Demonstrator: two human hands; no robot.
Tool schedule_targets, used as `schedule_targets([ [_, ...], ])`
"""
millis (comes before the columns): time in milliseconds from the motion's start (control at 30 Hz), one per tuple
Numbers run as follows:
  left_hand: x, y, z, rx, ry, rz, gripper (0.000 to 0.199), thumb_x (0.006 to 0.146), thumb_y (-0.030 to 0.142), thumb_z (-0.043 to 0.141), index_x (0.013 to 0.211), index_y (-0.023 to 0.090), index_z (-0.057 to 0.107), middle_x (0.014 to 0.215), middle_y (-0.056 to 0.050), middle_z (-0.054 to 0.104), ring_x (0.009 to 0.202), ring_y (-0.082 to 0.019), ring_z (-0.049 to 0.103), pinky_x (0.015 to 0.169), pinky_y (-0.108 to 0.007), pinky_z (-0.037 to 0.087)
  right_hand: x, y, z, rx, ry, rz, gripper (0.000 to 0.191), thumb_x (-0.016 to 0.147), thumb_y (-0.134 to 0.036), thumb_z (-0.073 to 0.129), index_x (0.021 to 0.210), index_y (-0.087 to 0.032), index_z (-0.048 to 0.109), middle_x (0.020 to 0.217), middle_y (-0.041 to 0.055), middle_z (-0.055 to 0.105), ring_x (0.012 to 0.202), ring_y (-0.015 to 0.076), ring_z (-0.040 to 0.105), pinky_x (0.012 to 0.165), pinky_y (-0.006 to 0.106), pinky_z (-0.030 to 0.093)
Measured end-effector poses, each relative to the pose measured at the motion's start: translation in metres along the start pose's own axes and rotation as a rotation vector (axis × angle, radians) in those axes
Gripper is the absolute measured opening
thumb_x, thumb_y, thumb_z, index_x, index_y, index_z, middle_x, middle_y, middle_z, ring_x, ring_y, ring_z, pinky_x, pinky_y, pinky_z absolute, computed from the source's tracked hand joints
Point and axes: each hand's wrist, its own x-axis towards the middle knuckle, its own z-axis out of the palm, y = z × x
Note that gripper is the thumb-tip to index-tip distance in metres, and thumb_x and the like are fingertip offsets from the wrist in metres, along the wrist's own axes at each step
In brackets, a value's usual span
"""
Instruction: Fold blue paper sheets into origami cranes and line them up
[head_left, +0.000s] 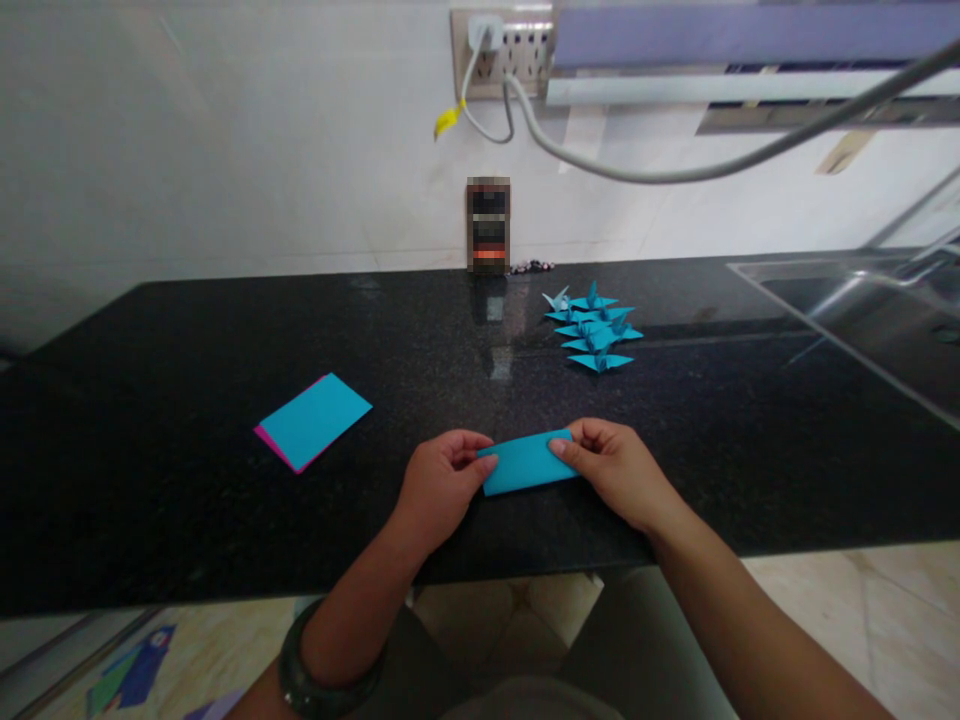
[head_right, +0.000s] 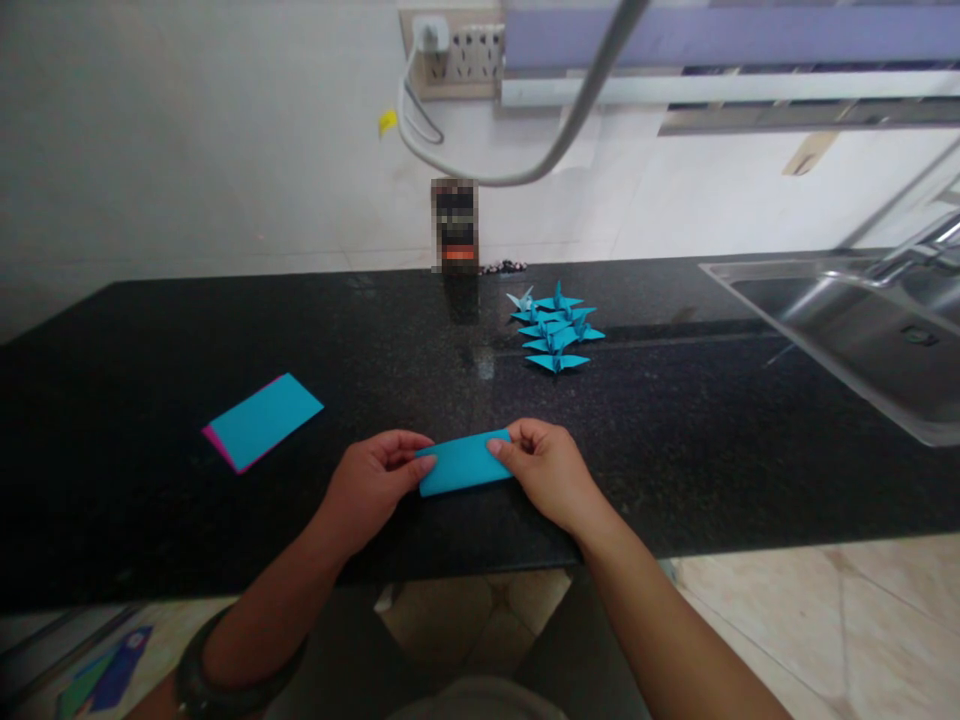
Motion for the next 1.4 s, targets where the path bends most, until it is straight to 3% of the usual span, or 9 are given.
schedule_targets([
  [333, 0.006, 0.007, -0.006, 0.044, -0.014, 0.029, 0.015, 0.064, 0.023, 0.066, 0.076, 0.014, 0.066, 0.065, -0.002, 0.066, 0.062, -0.016, 0.061, 0.059, -0.027, 0.046, 0.007, -0.008, -0.001, -0.090, -0.025, -0.021, 0.031, 0.070, -0.044, 0.058, 0.058, -0.018, 0.046, 0.054, -0.0050, 0.038, 0.050, 0.0082, 0.033, 0.048, 0.023, 0.027],
  [467, 0.031, 0.016, -0.013, 0.034, -0.039, 0.085, 0.012, 0.063, 0.019, 0.065, 0.074, 0.015, 0.064, 0.059, 0.001, 0.063, 0.056, -0.014, 0.058, 0.055, -0.025, 0.044, 0.034, -0.015, -0.006, -0.084, -0.057, -0.029, 0.031, 0.066, -0.043, 0.061, 0.058, -0.017, 0.048, 0.051, -0.0058, 0.038, 0.048, 0.0071, 0.033, 0.046, 0.023, 0.025],
  [567, 0.059, 0.023, -0.014, -0.079, -0.068, -0.026, 0.007, 0.061, 0.011, 0.064, 0.067, 0.013, 0.061, 0.049, 0.004, 0.056, 0.047, -0.009, 0.052, 0.048, -0.021, 0.041, 0.061, -0.021, -0.010, -0.045, -0.063, 0.015, 0.030, 0.062, -0.042, 0.065, 0.058, -0.017, 0.049, 0.047, -0.0070, 0.040, 0.042, 0.0053, 0.031, 0.043, 0.022, 0.021],
  [633, 0.076, 0.027, -0.014, -0.096, -0.061, -0.031, 0.006, 0.062, 0.010, 0.063, 0.064, 0.013, 0.059, 0.049, 0.004, 0.055, 0.046, -0.008, 0.051, 0.048, -0.020, 0.041, 0.077, -0.024, -0.012, -0.041, -0.065, 0.034, 0.031, 0.060, -0.042, 0.067, 0.058, -0.017, 0.048, 0.043, -0.0086, 0.037, 0.038, 0.0045, 0.028, 0.040, 0.022, 0.018],
  [767, 0.095, 0.033, -0.011, -0.129, -0.019, 0.012, 0.007, 0.062, 0.011, 0.064, 0.065, 0.013, 0.058, 0.049, 0.004, 0.053, 0.047, -0.007, 0.050, 0.049, -0.019, 0.042, 0.096, -0.026, -0.015, 0.001, -0.040, -0.037, 0.031, 0.059, -0.042, 0.067, 0.060, -0.017, 0.049, 0.042, -0.0088, 0.038, 0.036, 0.0042, 0.028, 0.039, 0.022, 0.017],
  [1400, 0.098, 0.025, -0.009, -0.147, -0.021, 0.043, 0.014, 0.057, 0.018, 0.069, 0.066, 0.014, 0.059, 0.047, 0.005, 0.052, 0.046, -0.007, 0.049, 0.047, -0.019, 0.040, 0.100, -0.016, -0.013, -0.030, -0.036, -0.105, 0.035, 0.063, -0.048, 0.063, 0.060, -0.018, 0.046, 0.042, -0.0090, 0.036, 0.039, 0.0052, 0.028, 0.042, 0.022, 0.018],
])
